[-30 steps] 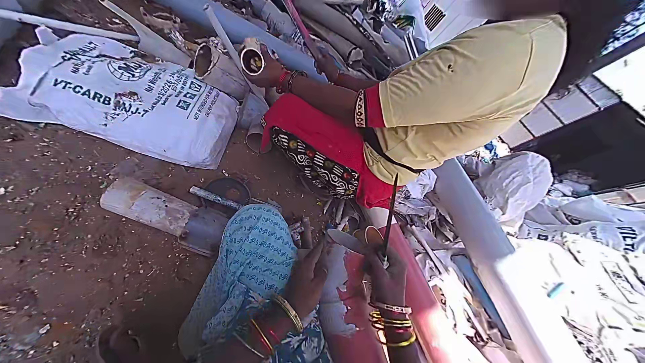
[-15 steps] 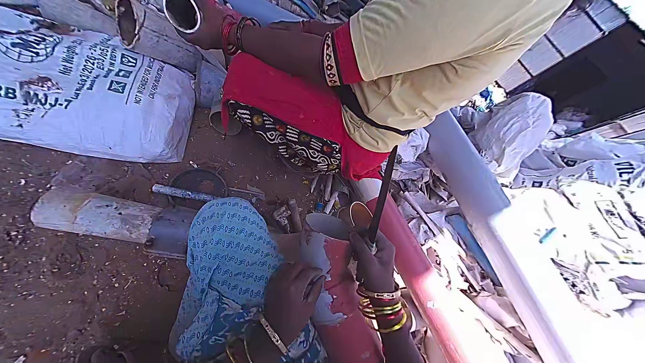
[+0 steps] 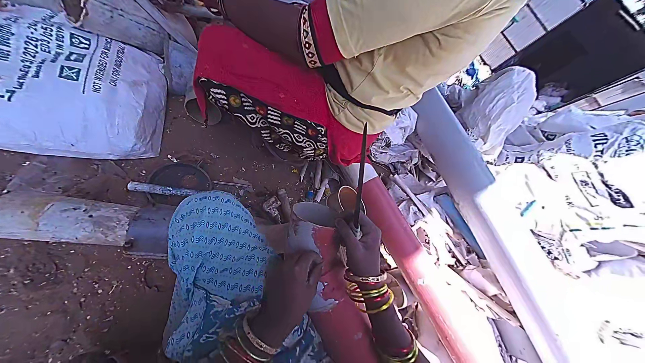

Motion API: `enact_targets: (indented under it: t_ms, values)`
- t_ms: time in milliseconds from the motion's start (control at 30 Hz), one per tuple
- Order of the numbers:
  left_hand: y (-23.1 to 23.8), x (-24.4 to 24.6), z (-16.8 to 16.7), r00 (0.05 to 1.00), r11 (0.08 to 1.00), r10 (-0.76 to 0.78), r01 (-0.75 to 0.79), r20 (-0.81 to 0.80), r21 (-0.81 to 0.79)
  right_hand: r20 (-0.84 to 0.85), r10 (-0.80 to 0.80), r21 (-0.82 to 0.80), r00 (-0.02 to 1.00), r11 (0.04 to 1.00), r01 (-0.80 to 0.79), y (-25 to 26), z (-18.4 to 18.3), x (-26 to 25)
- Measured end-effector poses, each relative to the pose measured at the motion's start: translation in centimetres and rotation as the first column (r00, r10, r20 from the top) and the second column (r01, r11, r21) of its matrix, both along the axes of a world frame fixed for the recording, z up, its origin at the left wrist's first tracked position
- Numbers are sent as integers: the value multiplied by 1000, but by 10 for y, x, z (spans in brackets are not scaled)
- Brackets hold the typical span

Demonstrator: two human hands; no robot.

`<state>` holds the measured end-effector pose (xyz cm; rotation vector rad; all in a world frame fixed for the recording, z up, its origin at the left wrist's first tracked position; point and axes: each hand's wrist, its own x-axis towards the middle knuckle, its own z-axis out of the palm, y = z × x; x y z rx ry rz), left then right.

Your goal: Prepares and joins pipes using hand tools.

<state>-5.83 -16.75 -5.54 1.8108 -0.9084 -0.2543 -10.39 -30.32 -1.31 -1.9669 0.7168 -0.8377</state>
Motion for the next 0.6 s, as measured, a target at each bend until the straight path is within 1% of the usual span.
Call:
enact_targets:
  t_ms: [67, 133, 200, 267, 367, 467, 600]
  values:
    - [1, -1, -1, 1000, 1000, -16, 16, 26, -16, -17, -2, -20, 1000, 1000, 2, 0, 1, 0]
    - [1, -7, -2, 996, 999, -19, 22, 88, -37, -14, -7, -32, 1000, 999, 6, 0, 0, 0]
    - [1, -15, -9, 969, 997, 11, 8, 248, -75, -19, -19, -37, 1000, 999, 18, 0, 0, 0]
    - [1, -17, -18, 910, 993, 38, 14, 412, -121, -24, -19, -45, 1000, 999, 18, 0, 0, 0]
    - [5, -19, -23, 827, 990, 23, 61, 562, -130, -10, -12, -51, 1000, 999, 12, -1, -1, 0]
    - [10, -21, -25, 777, 984, 17, 99, 629, -149, -23, -13, -50, 1000, 999, 12, 0, 0, 0]
    - [14, -21, -25, 777, 987, 37, 68, 628, -143, -30, -9, -52, 1000, 999, 7, -1, 0, -1]
